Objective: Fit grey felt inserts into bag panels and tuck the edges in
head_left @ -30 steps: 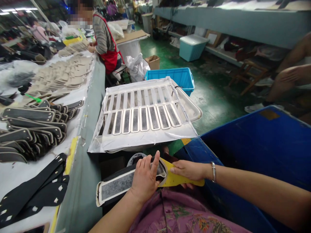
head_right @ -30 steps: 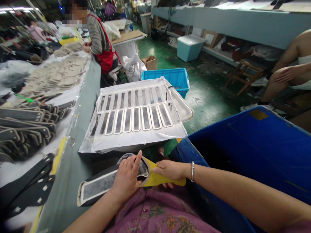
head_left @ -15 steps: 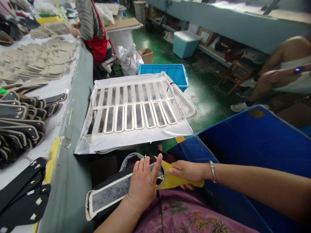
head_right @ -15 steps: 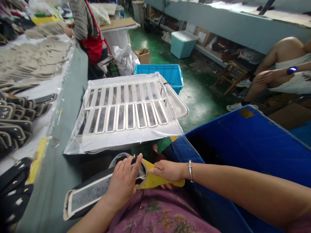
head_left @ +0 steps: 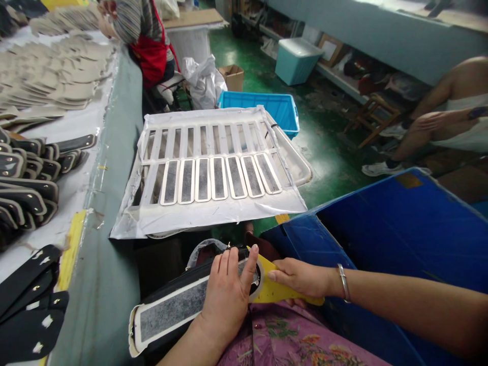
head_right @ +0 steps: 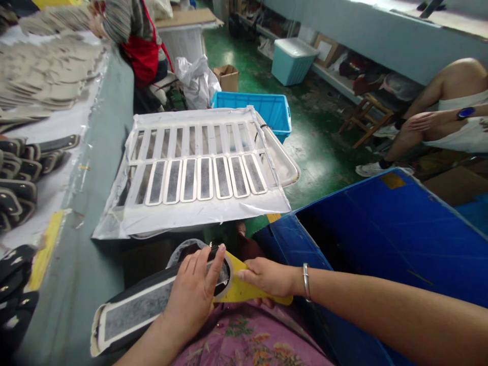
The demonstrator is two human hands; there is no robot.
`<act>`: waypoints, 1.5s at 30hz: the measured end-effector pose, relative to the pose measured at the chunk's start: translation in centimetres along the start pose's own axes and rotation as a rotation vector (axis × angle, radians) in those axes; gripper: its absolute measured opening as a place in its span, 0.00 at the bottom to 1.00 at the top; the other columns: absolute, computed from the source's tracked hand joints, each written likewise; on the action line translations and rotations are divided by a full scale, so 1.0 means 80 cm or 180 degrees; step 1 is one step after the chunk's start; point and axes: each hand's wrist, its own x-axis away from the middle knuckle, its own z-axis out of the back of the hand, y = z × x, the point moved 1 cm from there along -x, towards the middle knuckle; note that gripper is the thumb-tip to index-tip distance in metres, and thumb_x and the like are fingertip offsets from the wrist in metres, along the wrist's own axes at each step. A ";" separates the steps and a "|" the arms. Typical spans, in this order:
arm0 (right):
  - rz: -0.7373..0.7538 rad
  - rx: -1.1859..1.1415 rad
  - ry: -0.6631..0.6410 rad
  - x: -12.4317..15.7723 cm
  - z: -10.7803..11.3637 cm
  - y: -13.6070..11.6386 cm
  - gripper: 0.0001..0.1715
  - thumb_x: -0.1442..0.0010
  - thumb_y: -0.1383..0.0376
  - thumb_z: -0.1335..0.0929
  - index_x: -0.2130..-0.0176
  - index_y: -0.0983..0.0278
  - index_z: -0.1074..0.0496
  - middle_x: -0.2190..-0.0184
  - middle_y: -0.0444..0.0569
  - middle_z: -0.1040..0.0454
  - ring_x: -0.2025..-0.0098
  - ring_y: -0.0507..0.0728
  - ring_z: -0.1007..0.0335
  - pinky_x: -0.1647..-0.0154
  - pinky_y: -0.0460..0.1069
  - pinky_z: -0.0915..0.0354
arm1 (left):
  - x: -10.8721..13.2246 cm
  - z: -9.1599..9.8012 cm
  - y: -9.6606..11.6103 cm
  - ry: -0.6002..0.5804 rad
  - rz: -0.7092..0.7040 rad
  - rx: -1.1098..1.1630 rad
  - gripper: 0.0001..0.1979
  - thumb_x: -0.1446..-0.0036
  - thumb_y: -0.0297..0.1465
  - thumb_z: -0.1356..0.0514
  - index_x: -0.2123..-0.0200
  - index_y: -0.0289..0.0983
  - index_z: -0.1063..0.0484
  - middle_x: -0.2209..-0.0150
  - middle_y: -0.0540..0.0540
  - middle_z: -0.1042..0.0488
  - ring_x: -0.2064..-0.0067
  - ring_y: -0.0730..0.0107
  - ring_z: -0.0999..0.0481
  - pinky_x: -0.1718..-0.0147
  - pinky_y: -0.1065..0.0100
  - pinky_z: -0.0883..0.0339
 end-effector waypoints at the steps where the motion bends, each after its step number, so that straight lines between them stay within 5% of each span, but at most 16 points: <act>1: 0.0001 -0.0039 0.0011 0.000 -0.002 0.000 0.30 0.44 0.41 0.41 0.63 0.66 0.42 0.79 0.43 0.33 0.85 0.48 0.40 0.88 0.42 0.43 | 0.000 0.000 -0.001 -0.0059 0.0011 0.0041 0.42 0.50 0.25 0.44 0.35 0.34 0.64 0.47 0.31 0.39 0.48 0.48 0.36 0.51 0.49 0.40; 5: 0.0017 -0.0133 0.0153 0.002 -0.009 0.001 0.29 0.43 0.42 0.41 0.64 0.66 0.42 0.78 0.44 0.32 0.84 0.48 0.38 0.87 0.42 0.40 | 0.000 0.004 -0.002 -0.0188 0.0033 0.0366 0.56 0.62 0.49 0.34 0.37 0.28 0.55 0.45 0.29 0.40 0.45 0.43 0.39 0.46 0.49 0.45; 7: 0.0030 -0.0136 0.0244 0.001 -0.013 0.000 0.29 0.43 0.42 0.41 0.64 0.66 0.42 0.77 0.44 0.32 0.84 0.48 0.38 0.87 0.42 0.41 | 0.000 0.004 -0.001 -0.0082 0.0059 0.0458 0.65 0.73 0.61 0.37 0.39 0.24 0.50 0.44 0.27 0.40 0.45 0.42 0.40 0.45 0.49 0.47; 9: 0.0097 -0.0152 0.0278 -0.002 -0.017 -0.003 0.29 0.43 0.42 0.42 0.64 0.66 0.42 0.78 0.44 0.33 0.84 0.48 0.38 0.87 0.41 0.41 | 0.000 0.001 0.000 0.0065 0.0097 0.0395 0.64 0.71 0.65 0.43 0.41 0.21 0.46 0.45 0.27 0.38 0.45 0.44 0.39 0.45 0.50 0.48; 15: 0.0151 -0.0227 0.0443 -0.015 -0.026 -0.011 0.28 0.43 0.43 0.41 0.65 0.65 0.43 0.80 0.43 0.32 0.86 0.49 0.38 0.89 0.42 0.41 | -0.002 -0.007 -0.006 0.0195 0.0176 0.0320 0.50 0.54 0.61 0.49 0.45 0.21 0.40 0.49 0.30 0.33 0.49 0.49 0.35 0.47 0.53 0.44; 21: 0.0344 -0.0179 0.0948 -0.020 -0.044 -0.012 0.23 0.39 0.48 0.44 0.65 0.66 0.42 0.82 0.43 0.33 0.88 0.49 0.40 0.90 0.42 0.42 | -0.007 0.003 -0.010 -0.0342 0.0249 0.0408 0.44 0.51 0.55 0.44 0.42 0.26 0.42 0.46 0.32 0.35 0.46 0.51 0.36 0.46 0.53 0.43; 26: 0.0283 0.0135 0.0924 0.019 -0.045 -0.028 0.21 0.39 0.51 0.43 0.66 0.67 0.41 0.82 0.44 0.33 0.86 0.50 0.39 0.88 0.43 0.42 | 0.003 0.019 -0.012 -0.0725 0.0218 0.0581 0.45 0.52 0.53 0.41 0.40 0.28 0.46 0.42 0.35 0.39 0.43 0.54 0.39 0.43 0.54 0.47; 28: 0.0681 -0.0088 0.1180 0.043 -0.046 -0.031 0.23 0.42 0.49 0.39 0.66 0.68 0.39 0.80 0.44 0.34 0.85 0.48 0.39 0.85 0.42 0.43 | 0.013 0.022 -0.014 -0.0747 0.0263 0.0656 0.46 0.53 0.53 0.41 0.39 0.29 0.49 0.40 0.37 0.43 0.40 0.54 0.42 0.41 0.53 0.51; 32: 0.2310 -0.1601 0.2043 0.062 -0.060 -0.040 0.21 0.50 0.57 0.31 0.60 0.67 0.37 0.76 0.42 0.38 0.75 0.47 0.40 0.72 0.43 0.38 | 0.028 0.022 -0.015 -0.0656 0.0502 0.0685 0.43 0.50 0.49 0.43 0.38 0.29 0.50 0.38 0.38 0.46 0.38 0.56 0.46 0.40 0.53 0.54; 36: 0.2745 -0.2475 0.2608 0.027 -0.086 -0.054 0.17 0.50 0.58 0.31 0.65 0.63 0.39 0.75 0.40 0.41 0.75 0.48 0.42 0.72 0.45 0.37 | 0.031 0.020 -0.012 -0.0607 0.0609 0.0707 0.42 0.50 0.49 0.44 0.39 0.31 0.48 0.38 0.39 0.45 0.39 0.55 0.45 0.41 0.53 0.53; 45: 0.2727 -0.2209 0.3310 -0.037 -0.089 -0.059 0.26 0.47 0.45 0.35 0.62 0.63 0.41 0.81 0.36 0.52 0.82 0.46 0.56 0.82 0.43 0.48 | 0.031 0.012 -0.016 -0.0490 0.0580 0.0731 0.41 0.51 0.49 0.44 0.39 0.32 0.48 0.40 0.39 0.42 0.41 0.54 0.42 0.43 0.54 0.51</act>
